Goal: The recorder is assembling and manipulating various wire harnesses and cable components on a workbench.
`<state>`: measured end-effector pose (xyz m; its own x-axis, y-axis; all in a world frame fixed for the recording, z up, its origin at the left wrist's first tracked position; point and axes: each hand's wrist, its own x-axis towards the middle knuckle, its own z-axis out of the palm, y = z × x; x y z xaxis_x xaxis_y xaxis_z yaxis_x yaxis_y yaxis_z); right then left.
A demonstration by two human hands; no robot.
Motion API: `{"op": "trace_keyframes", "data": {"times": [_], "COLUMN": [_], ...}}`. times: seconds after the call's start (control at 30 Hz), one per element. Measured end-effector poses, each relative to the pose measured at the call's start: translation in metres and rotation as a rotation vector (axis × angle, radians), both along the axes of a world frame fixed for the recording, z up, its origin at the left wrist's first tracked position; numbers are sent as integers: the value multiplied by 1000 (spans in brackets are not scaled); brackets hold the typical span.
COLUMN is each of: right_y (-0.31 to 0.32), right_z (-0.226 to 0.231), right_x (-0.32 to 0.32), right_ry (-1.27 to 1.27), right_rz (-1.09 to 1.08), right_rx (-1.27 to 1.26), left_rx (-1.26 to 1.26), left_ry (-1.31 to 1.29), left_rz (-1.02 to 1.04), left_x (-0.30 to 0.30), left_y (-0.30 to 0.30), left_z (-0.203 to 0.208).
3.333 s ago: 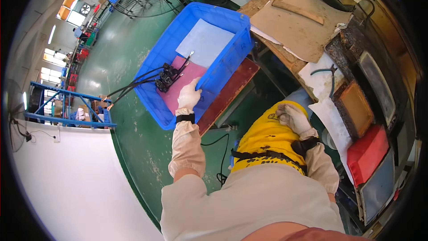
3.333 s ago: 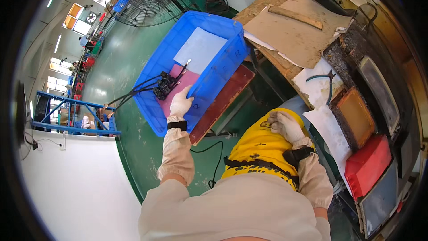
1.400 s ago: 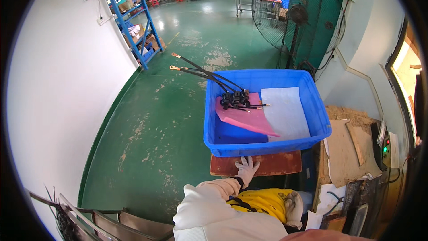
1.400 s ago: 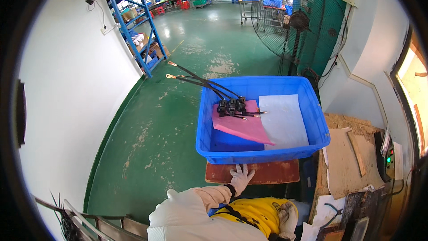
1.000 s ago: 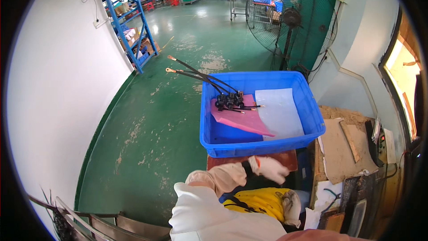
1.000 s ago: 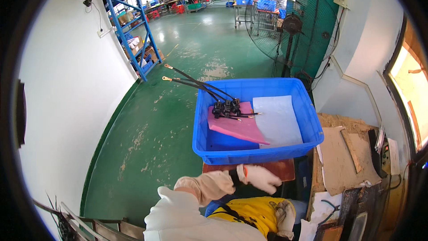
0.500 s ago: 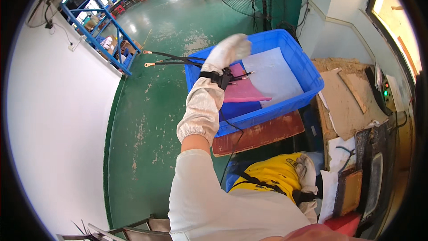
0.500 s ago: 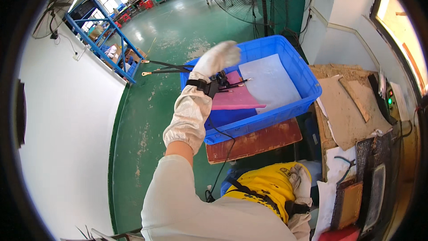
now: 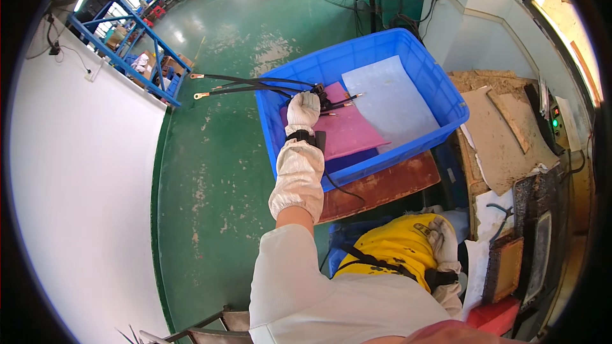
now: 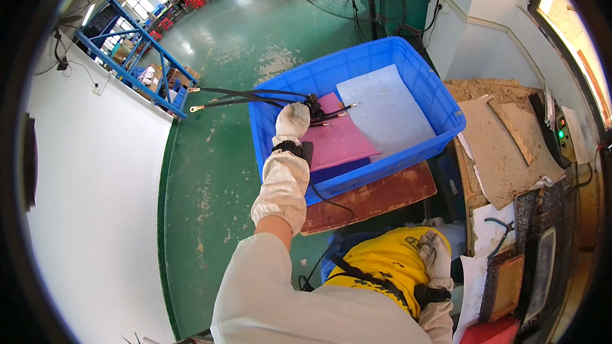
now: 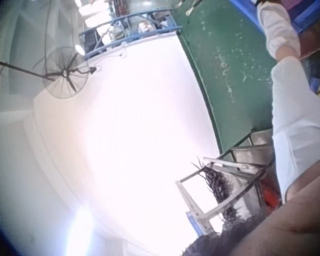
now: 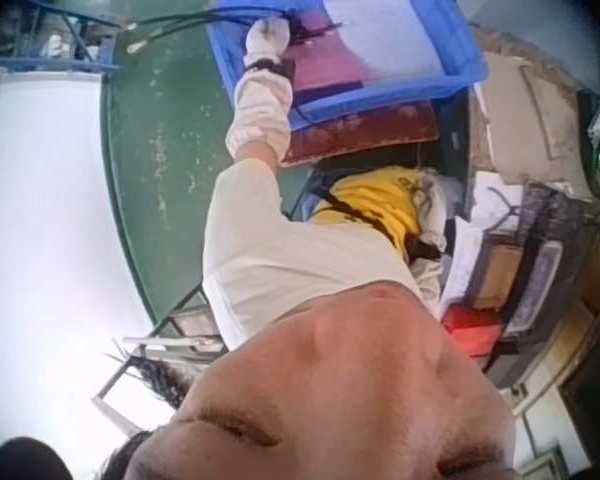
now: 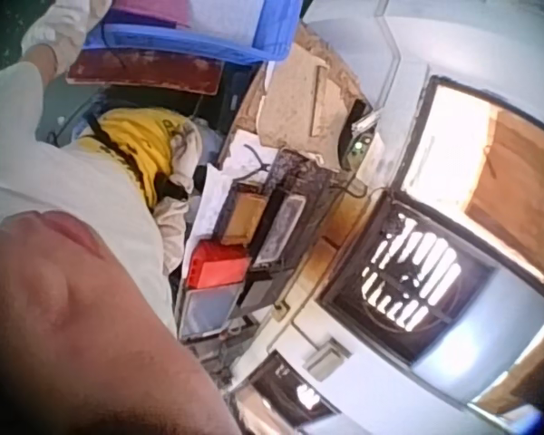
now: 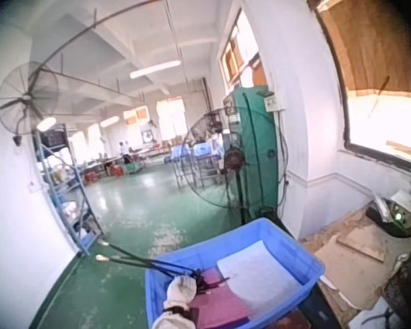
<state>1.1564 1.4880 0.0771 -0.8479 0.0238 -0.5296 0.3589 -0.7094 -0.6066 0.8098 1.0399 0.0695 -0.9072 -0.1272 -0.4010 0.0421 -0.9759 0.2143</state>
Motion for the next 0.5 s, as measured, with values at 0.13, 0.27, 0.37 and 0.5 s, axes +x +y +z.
{"op": "trace_keyframes", "data": {"times": [0.13,0.27,0.37,0.5], "right_y": [3,-5,-1,-3], "right_z": [0,3,6,8], "right_x": [-1,-3,-6,-7], "right_ry": [-26,-55,-65,-17], "right_rz": [-16,23,-9,11], "right_rx": [20,21,46,-27], "left_rx": [-13,-47,-111,-147], "left_ry": [-39,2,-104,50], "left_rz": [35,19,10,-49], "left_x": [10,14,10,15], "left_y": [22,-15,20,24], "left_z": [-21,-44,-16,-6]}}
